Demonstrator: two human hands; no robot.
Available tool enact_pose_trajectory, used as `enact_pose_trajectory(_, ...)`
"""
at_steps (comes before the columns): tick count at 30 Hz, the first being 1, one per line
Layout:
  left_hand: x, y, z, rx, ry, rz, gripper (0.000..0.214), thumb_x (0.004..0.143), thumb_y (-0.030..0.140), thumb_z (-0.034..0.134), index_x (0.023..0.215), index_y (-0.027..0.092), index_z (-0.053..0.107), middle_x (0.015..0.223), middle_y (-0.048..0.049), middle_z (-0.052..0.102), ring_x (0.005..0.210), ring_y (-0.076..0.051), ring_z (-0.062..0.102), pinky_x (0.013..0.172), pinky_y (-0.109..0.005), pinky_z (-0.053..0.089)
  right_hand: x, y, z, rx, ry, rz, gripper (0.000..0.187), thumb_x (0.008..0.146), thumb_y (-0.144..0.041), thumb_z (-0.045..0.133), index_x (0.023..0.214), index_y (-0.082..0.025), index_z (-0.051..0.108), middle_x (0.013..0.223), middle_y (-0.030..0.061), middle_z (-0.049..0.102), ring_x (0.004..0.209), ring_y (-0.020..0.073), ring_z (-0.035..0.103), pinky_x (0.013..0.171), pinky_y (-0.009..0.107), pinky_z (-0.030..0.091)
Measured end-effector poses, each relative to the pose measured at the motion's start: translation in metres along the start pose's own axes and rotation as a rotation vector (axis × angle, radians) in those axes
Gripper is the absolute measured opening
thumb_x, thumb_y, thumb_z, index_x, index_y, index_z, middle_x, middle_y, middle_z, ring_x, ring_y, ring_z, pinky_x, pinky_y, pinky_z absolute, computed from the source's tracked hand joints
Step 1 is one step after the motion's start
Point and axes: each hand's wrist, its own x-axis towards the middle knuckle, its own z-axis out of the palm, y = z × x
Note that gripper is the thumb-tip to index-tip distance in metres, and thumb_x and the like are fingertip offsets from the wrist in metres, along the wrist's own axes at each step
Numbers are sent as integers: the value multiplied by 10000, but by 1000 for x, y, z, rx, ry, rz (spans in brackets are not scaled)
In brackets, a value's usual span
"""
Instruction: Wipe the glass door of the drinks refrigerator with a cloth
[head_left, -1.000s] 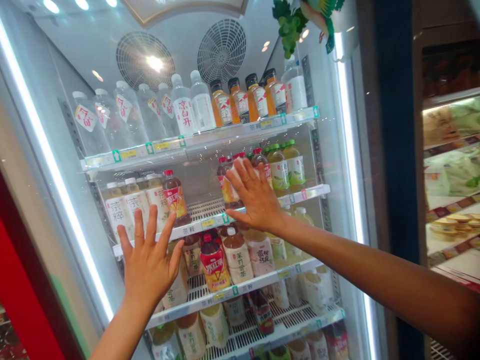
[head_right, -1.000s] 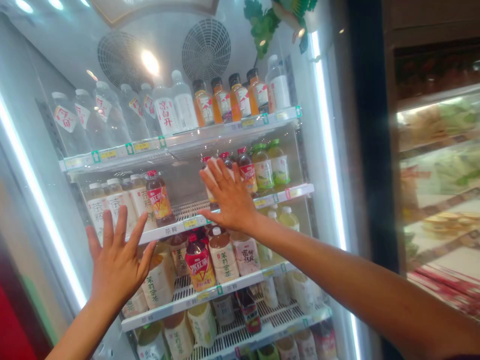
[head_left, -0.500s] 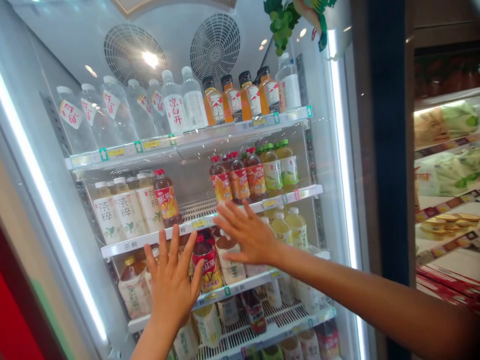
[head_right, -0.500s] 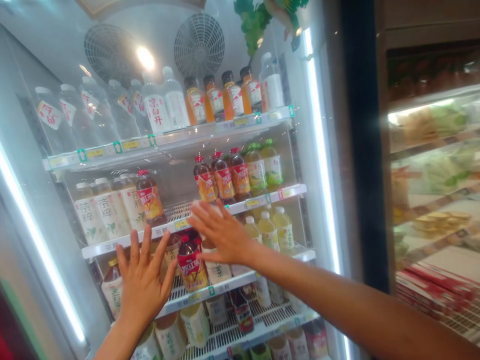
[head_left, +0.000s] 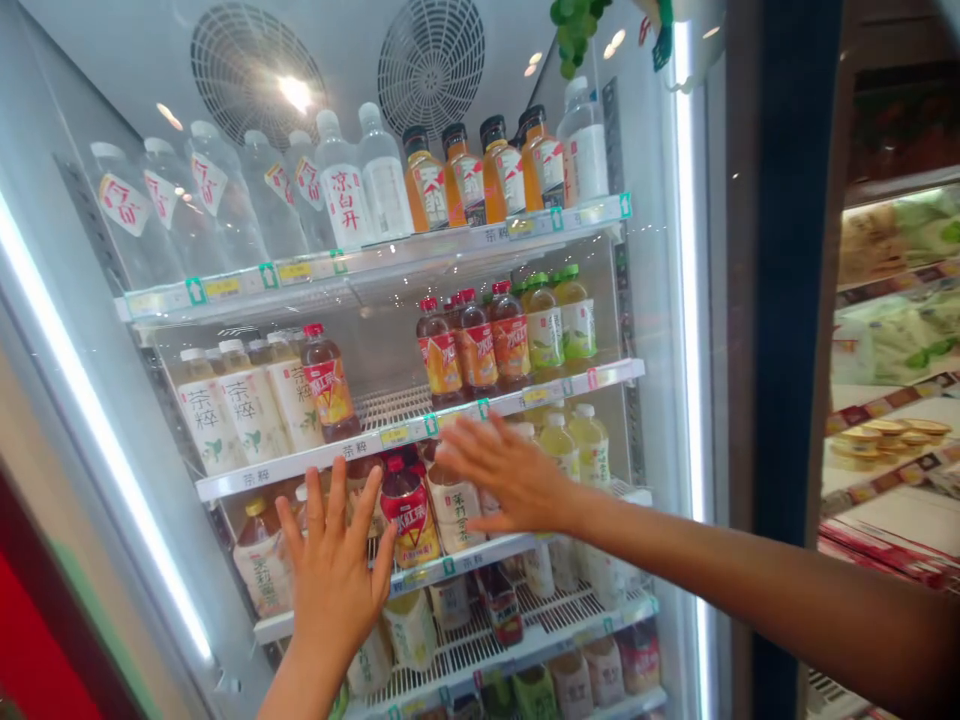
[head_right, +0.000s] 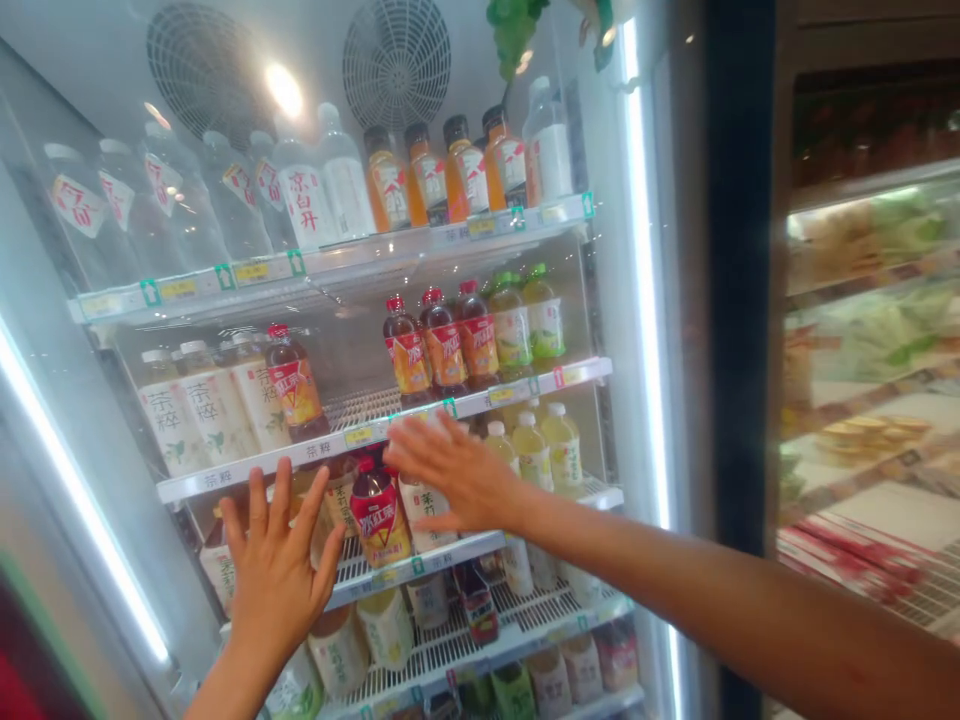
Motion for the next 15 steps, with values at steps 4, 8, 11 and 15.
enact_pose_trajectory(4, -17, 14, 12, -10, -25, -18, 741, 953, 412, 604, 1606, 362, 258, 1730, -59, 138, 1603, -350, 66, 1268, -664, 9, -5, -16, 4, 21, -42, -185, 774, 991, -683, 384, 1620, -245, 278, 1703, -18, 268, 1607, 202, 93, 1331, 462, 86)
enact_pose_trajectory(8, -15, 22, 20, -22, -8, -17, 738, 954, 406, 604, 1606, 362, 261, 1731, -62, 135, 1604, -348, 58, 1268, -662, -1, 26, 13, -4, 6, 71, 340, 951, 970, -747, 357, 1655, -150, 73, 1726, 131, 121, 1607, 331, 12, 1280, 640, 66)
enact_pose_trajectory(11, -10, 32, 21, -34, 2, -33, 742, 956, 398, 604, 1610, 351, 256, 1733, -68, 122, 1605, -351, 43, 1267, -668, 0, 11, -10, 3, 32, 70, 304, 973, 972, -760, 325, 1655, -133, 29, 1729, 128, 84, 1607, 320, -8, 1290, 605, 15)
enact_pose_trajectory(15, -4, 41, 20, -11, 13, -10, 747, 962, 314, 595, 1615, 352, 233, 1737, -63, 93, 1607, -340, 30, 1270, -660, 6, -14, -41, 9, 66, 39, 135, 912, 994, -727, 322, 1657, -159, 58, 1729, 64, 101, 1611, 243, -6, 1308, 504, -46)
